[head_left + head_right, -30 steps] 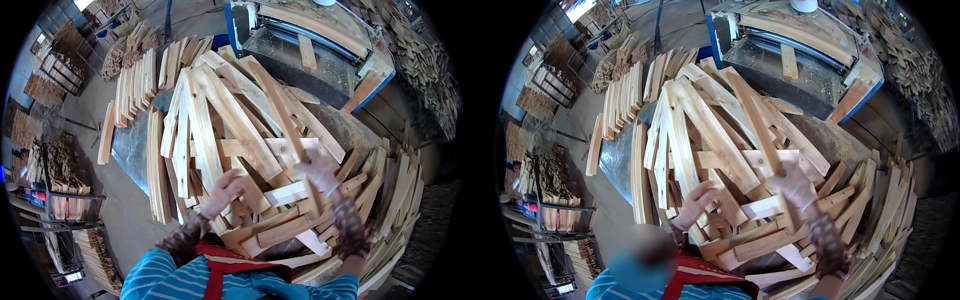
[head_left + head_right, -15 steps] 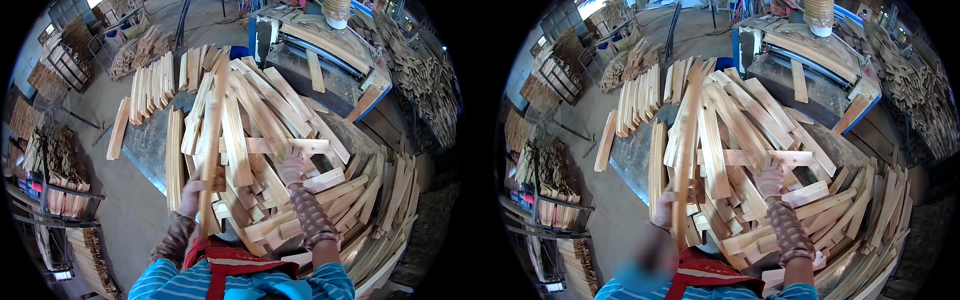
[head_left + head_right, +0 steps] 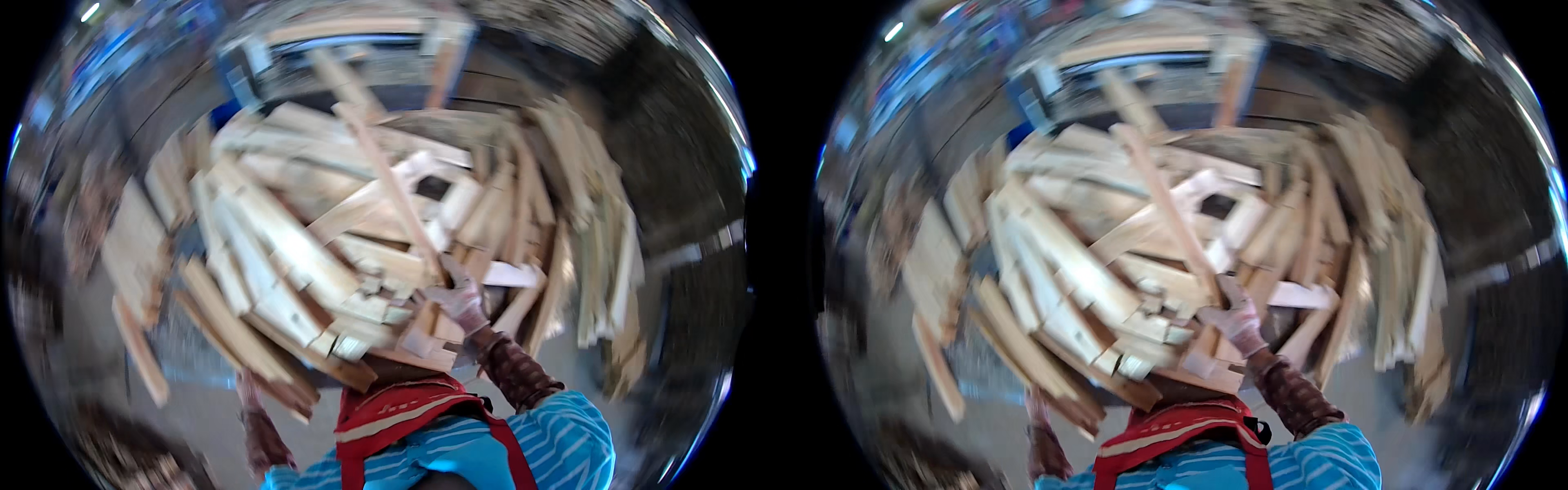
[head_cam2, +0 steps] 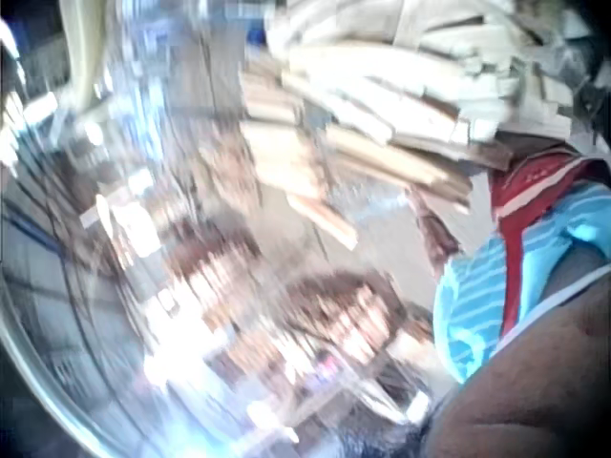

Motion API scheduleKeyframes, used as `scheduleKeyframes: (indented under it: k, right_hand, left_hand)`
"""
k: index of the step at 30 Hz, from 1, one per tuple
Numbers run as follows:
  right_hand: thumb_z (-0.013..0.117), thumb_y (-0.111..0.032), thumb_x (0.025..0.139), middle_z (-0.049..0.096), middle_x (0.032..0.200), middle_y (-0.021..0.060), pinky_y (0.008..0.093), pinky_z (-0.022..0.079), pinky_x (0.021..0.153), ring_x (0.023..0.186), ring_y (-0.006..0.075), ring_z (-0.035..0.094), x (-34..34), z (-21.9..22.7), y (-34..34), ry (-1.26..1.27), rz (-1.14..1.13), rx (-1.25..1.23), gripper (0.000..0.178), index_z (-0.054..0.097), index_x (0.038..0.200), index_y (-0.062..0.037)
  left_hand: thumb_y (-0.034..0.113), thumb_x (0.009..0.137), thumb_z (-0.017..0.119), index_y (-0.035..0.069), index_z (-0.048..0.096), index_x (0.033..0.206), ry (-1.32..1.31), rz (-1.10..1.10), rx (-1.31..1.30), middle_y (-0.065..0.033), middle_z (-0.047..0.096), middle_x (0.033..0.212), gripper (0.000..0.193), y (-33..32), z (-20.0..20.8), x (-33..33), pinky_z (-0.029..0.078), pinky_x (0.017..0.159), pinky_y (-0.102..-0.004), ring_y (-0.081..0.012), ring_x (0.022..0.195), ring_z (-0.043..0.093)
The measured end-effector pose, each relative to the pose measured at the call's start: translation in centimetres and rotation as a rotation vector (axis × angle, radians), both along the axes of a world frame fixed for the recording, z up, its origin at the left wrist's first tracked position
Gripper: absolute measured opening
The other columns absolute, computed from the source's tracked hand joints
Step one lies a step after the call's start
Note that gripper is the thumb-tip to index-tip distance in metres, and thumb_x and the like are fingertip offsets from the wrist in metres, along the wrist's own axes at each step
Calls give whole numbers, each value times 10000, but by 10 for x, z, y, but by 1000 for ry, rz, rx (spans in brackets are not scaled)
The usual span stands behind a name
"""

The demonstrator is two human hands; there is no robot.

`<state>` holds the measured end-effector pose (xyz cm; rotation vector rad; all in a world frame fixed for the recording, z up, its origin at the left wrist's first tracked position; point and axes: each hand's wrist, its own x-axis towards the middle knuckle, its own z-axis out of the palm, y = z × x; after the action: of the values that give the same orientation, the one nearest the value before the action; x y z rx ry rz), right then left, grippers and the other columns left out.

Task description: The person sorts and stacks light-colored wooden planks on a metal table in a workshop. They pick up planks from a disorganized pile, align them, and place them into neat stacks, occasionally moving stacks to make space for more wood.

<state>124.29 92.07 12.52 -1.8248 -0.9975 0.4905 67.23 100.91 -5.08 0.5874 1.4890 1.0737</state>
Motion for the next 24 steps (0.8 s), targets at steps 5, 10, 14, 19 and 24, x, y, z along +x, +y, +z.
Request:
scheduleKeyframes:
  k: [5, 10, 14, 19, 24]
  right_hand:
    - [757, -18, 791, 665, 1207, 90, 285, 455, 1040, 1155, 181, 605, 35, 31, -59, 526, -257, 150, 716, 501, 1458, 31]
    - [691, -201, 856, 671, 1171, 124, 398, 573, 956, 1082, 253, 677, 83, 38, -121, 1103, -276, 360, 583, 522, 1373, 9]
    - [688, -333, 864, 645, 1244, 174, 442, 543, 1017, 1095, 287, 672, 114, 44, -137, 1339, -155, 598, 668, 489, 1392, 25]
    - [699, -348, 865, 636, 1256, 196, 459, 514, 1064, 1135, 310, 655, 153, 40, -166, 1425, -172, 689, 696, 481, 1386, 59]
    - [679, -360, 872, 628, 1265, 219, 449, 524, 1052, 1124, 323, 657, 198, 41, -206, 1448, -139, 803, 701, 474, 1387, 69]
  left_hand:
    - [320, 1022, 574, 34, 516, 1357, 422, -161, -97, -114, 645, 1152, 444, 17, 7, 11, 534, 878, -379, -242, 999, 640]
    - [315, 1026, 591, -7, 280, 1572, 984, -155, 226, -195, 374, 1587, 706, 72, 99, 134, 380, 1148, -382, -309, 1364, 475]
    - [388, 981, 639, -23, 140, 1601, 470, -272, 430, -255, 305, 1610, 896, 139, 103, 251, 325, 1189, -393, -370, 1420, 407]
    - [654, 754, 755, 37, 195, 1599, 1093, -317, 58, -298, 440, 1491, 1187, 161, 146, 359, 392, 1100, -522, -464, 1335, 468]
    - [411, 657, 876, -17, 314, 1510, 881, -241, 156, -264, 502, 1410, 1107, 172, 144, 365, 465, 1019, -519, -409, 1222, 545]
